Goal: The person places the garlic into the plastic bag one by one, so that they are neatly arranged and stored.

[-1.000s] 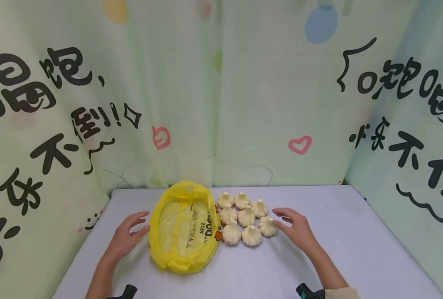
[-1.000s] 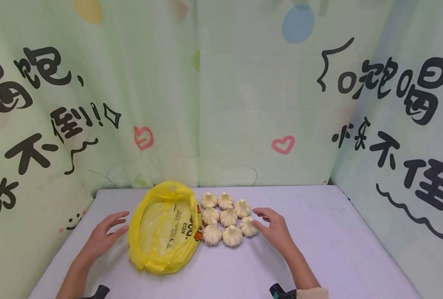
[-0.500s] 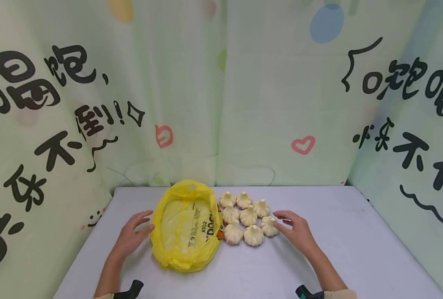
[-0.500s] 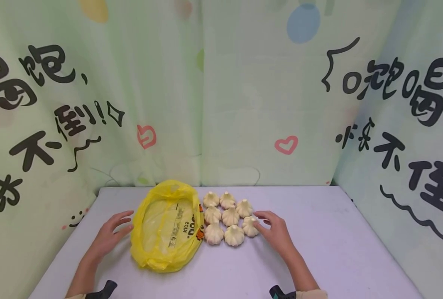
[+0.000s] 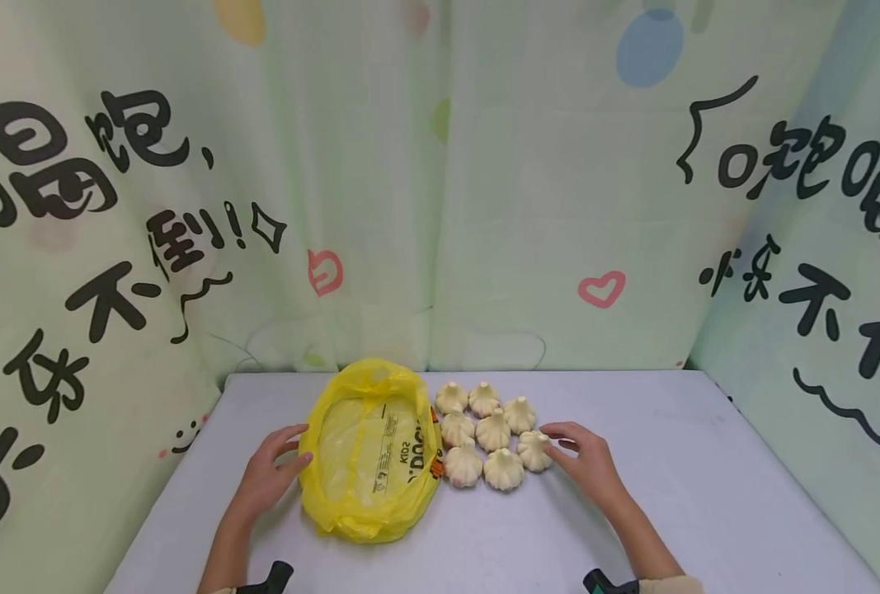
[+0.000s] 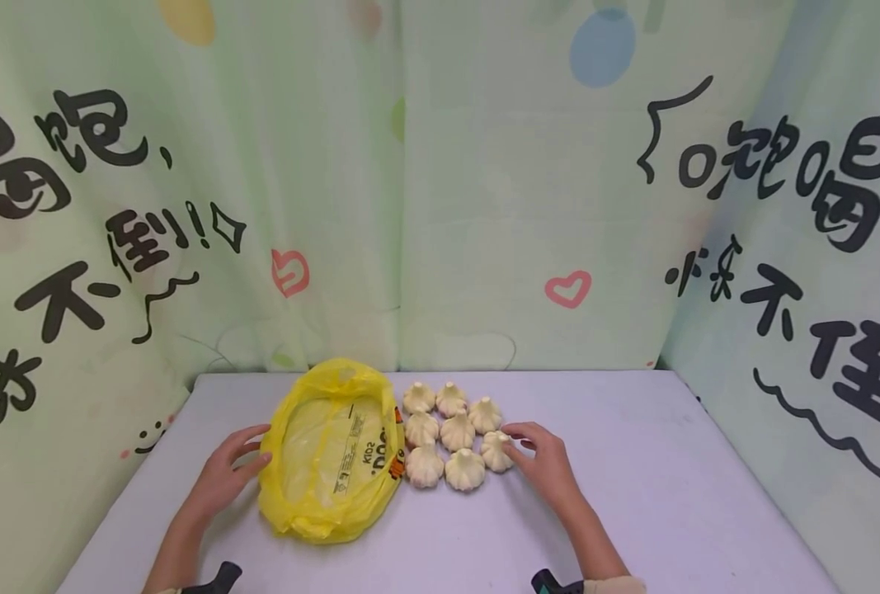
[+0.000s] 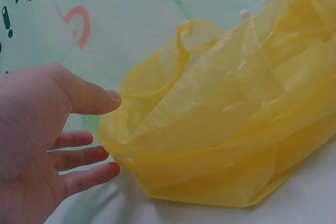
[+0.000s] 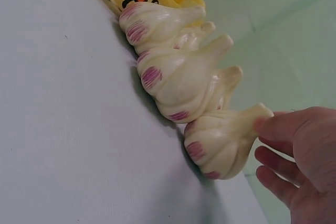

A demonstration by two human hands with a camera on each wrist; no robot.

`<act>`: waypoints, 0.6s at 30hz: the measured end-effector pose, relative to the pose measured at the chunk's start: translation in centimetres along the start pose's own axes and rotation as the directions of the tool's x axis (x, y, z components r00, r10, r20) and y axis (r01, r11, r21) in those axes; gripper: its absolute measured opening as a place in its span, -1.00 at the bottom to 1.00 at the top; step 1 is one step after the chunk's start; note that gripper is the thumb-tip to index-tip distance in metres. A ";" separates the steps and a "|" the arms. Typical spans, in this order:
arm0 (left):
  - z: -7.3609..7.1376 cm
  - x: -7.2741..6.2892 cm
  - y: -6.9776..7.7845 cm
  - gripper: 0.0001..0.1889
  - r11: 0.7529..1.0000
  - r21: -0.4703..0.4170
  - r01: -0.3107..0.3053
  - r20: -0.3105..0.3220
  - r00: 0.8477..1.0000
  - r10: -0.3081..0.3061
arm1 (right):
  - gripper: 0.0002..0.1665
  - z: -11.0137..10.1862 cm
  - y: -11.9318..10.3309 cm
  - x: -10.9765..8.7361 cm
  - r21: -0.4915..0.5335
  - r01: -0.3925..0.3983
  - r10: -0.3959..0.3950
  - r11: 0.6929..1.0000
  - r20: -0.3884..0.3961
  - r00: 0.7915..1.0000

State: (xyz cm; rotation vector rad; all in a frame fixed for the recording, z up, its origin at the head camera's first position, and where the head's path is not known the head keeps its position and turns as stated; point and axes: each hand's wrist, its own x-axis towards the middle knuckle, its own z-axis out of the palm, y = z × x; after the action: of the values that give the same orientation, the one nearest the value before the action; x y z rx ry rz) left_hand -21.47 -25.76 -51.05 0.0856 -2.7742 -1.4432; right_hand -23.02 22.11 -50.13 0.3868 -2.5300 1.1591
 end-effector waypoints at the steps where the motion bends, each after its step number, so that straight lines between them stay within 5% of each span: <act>1: 0.0 0.0 0.0 -0.48 1.000 0.001 0.004 0.001 1.000 -0.004 | -0.69 0.1 0.0 0.0 0.001 0.006 -0.006 1.000 -0.011 1.000; 18: -0.1 -0.1 -0.3 -0.47 0.999 0.014 0.036 0.026 0.999 -0.037 | -0.72 0.5 0.1 -0.2 0.008 0.008 -0.007 1.000 -0.064 0.998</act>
State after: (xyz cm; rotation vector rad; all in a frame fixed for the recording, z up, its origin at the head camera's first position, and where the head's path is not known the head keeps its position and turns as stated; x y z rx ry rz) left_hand -21.35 -25.98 -51.25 0.1191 -2.8177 -1.4443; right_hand -22.97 21.78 -50.59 0.3551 -2.4673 1.1614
